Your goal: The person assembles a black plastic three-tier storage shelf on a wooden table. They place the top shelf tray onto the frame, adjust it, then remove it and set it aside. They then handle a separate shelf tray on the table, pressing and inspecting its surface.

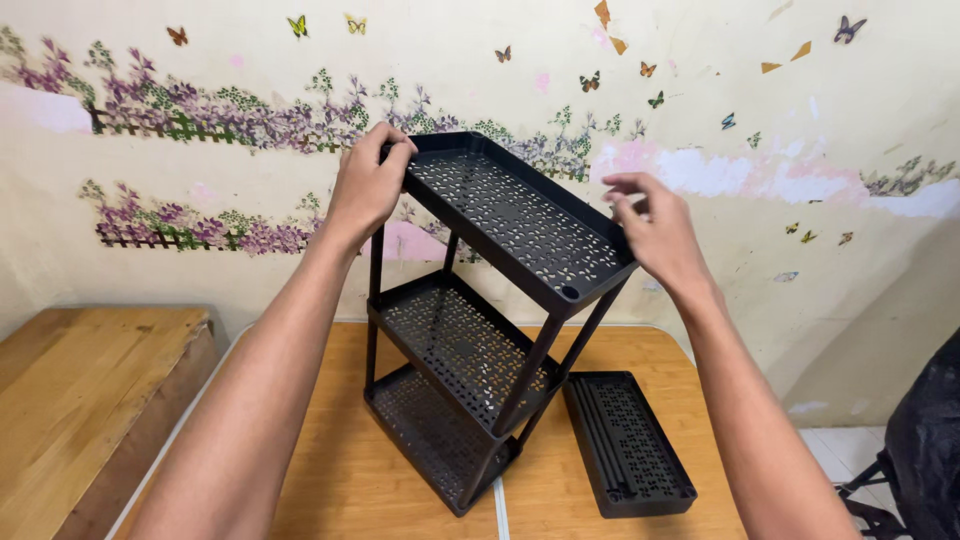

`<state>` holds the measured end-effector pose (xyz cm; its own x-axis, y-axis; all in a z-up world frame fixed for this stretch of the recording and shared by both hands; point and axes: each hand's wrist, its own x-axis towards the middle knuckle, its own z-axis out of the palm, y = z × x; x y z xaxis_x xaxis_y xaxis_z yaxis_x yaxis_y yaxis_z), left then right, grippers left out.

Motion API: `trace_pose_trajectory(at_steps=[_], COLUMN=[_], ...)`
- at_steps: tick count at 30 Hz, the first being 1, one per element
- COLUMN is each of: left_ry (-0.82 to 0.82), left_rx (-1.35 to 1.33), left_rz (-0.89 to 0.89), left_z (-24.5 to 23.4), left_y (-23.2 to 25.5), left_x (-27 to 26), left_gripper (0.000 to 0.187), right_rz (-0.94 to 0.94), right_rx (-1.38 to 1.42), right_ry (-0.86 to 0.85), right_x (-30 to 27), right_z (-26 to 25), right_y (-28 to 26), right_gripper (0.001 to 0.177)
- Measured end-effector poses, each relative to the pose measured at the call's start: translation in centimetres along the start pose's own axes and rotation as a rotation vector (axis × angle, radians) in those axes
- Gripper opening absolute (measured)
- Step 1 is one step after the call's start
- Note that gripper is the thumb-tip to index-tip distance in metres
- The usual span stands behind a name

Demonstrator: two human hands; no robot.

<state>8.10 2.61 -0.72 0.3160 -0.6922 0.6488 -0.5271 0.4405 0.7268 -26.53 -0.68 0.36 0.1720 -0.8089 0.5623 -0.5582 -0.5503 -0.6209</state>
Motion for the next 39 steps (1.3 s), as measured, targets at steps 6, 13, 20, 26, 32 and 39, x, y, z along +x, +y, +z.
trace_pose_trajectory(at_steps=[6,13,20,26,32,39], left_ry=[0.284,0.352,0.027,-0.143,-0.065,-0.179], left_rx=[0.09,0.021,-0.552,-0.656,-0.737,-0.833], left_rz=[0.141,-0.152,-0.445,-0.514,-0.481,-0.374], left_z=[0.3,1.2,-1.6,-1.2,3.1,8.1], left_y=[-2.7,-4.5,-3.0,-0.8,0.5,2.5], left_x=[-1.5,-1.4,-1.0,-2.6,-3.2,-5.4], left_gripper=[0.026,0.025,0.033,0.043,0.049,0.052], right_rz=[-0.47,-0.311,-0.204,-0.15,-0.32,-0.726], right_rx=[-0.072,-0.062,-0.062,-0.079,-0.116,-0.283], right_ry=[0.348,-0.048,0.095,0.099,0.136,0.067], right_x=[-10.6,-13.0,-7.6,-4.4,-4.1,-4.8], right_z=[2.9,5.7,5.6,4.9,5.2,6.8], right_y=[-2.6,-4.7,-0.8,2.2,0.8,-3.4], right_gripper=[0.023,0.081,0.088,0.071,0.062,0.058])
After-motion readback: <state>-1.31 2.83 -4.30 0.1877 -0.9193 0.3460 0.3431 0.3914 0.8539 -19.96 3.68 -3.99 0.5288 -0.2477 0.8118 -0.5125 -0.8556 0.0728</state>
